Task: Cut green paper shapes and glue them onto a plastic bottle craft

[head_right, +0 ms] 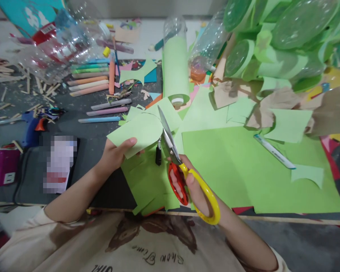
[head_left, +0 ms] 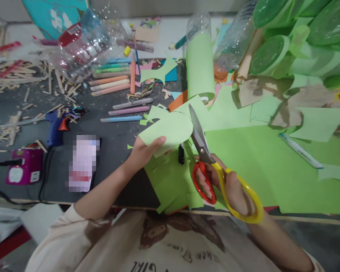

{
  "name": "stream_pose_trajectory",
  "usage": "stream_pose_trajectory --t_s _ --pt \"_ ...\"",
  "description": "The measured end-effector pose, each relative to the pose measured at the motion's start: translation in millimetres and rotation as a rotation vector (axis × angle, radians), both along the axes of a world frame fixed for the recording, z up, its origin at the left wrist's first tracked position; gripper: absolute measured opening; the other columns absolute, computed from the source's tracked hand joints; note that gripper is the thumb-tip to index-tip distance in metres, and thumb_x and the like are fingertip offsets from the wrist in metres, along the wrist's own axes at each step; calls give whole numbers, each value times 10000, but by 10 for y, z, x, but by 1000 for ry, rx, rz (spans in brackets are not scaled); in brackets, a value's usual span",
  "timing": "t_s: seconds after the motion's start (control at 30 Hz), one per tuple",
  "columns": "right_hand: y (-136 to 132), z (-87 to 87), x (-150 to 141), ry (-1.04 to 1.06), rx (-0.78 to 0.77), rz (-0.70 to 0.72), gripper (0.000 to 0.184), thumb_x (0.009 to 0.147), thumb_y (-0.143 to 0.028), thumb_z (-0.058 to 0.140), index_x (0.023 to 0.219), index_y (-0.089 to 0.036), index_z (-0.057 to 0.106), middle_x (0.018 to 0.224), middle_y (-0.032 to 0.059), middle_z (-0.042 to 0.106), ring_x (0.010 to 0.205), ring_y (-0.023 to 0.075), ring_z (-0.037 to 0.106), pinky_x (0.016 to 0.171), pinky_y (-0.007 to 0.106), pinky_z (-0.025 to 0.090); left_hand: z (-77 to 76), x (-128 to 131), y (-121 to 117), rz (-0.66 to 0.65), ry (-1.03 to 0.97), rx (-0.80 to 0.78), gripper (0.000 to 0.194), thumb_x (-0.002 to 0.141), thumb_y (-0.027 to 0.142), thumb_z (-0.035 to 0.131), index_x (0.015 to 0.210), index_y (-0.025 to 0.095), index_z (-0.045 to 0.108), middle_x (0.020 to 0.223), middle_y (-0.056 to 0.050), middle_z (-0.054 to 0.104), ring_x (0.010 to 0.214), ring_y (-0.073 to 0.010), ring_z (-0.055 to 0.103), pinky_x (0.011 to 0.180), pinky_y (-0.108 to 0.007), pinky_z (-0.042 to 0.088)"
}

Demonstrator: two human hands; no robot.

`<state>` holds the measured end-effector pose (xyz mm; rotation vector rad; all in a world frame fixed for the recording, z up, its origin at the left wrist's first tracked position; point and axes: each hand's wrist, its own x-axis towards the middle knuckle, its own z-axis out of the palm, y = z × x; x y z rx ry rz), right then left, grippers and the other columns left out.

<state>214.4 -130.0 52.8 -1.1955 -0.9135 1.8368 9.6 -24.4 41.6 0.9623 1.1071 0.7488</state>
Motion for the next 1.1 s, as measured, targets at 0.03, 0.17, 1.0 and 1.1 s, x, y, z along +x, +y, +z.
stream_pose_trajectory --t_s 0.03,0.17,1.0,1.1 --pt "1 -6 2 1 -1 -6 708 750 -884 388 1058 -248 433 679 -58 464 415 74 347 349 242 382 2 -2 0 0 -4 6 401 675 519 785 776 171 613 665 -41 673 537 -178 640 500 -276 517" --pt "-16 -17 30 -7 -29 -17 716 726 -887 426 1036 -243 448 660 -65 456 418 66 330 365 234 359 -7 -14 7 3 -10 4 363 694 499 770 781 181 618 597 -23 631 556 -189 640 505 -276 514" --pt "-110 -116 -90 146 -161 -171 687 730 -844 516 1081 -254 486 657 -56 482 405 58 328 326 191 329 -19 -129 105 -195 -242 43 719 620 824 617 936 184 700 819 -99 724 587 -176 616 540 -305 510" --pt "-117 -129 -262 145 -153 -202 668 727 -854 502 1027 -257 472 645 -61 472 396 58 329 321 191 331 -103 -65 4 -315 -196 120 681 579 821 679 833 189 707 839 -102 717 677 -186 616 648 -323 503"
